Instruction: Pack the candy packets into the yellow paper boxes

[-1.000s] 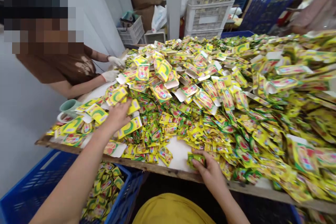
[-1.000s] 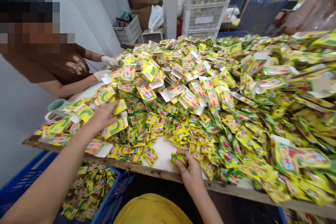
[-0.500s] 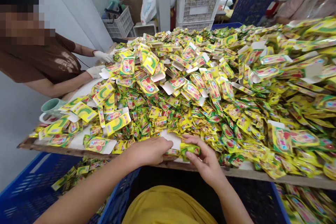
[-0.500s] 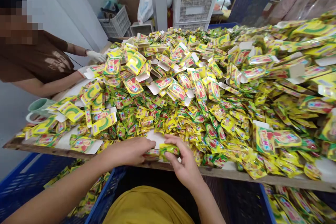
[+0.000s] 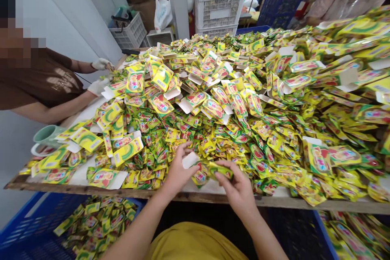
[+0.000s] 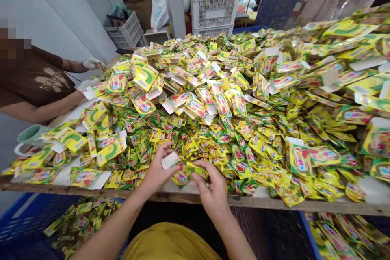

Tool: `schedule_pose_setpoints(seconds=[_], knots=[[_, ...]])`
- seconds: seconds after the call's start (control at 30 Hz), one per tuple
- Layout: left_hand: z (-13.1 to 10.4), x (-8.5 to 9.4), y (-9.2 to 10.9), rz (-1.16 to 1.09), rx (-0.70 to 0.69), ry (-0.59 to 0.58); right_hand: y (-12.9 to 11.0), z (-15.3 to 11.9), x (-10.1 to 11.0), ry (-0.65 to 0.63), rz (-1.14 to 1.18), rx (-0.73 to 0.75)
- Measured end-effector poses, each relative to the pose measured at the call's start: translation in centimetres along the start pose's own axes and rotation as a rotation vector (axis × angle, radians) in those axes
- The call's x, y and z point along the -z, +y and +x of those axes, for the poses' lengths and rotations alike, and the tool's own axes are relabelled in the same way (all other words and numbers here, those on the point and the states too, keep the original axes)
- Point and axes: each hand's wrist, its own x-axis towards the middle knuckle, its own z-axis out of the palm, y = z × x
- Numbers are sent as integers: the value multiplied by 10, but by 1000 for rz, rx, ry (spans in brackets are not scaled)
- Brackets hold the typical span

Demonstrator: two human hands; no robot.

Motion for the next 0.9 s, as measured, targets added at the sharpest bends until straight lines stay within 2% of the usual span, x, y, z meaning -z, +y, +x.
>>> schedule_pose_setpoints(seconds=[0.1,0.17,0.27,0.33,0.4,0.47,0.57,0.67,0.8,0.9], knots=[[11,-5,16,127,-159,-217,-22,20,0,10,3,197],[18,-7,23,135,-214,-287,-27,30,-1,-44,-93,306],[17,-12,20,-52,-86,-321,-25,35,1,-106,-314,338],[10,-17,12,-214,-1,-316,-25,32,6,-166,-443,284],[1,-21,4,-307,22,-281,-30,29,10,-230,-557,196],[-8,-24,0,-330,31,-248,-40,28,11,-284,-690,121],[-16,-23,-1,-320,70,-207,-53,33,10,-337,-849,92],[-21,-19,-2,-330,96,-189,-60,37,7,-368,-871,142],[-22,-15,-8,-294,42,-225,-64,40,4,-565,-881,370],[-23,-16,-12,-308,5,-221,-65,43,-1,-603,-869,378]])
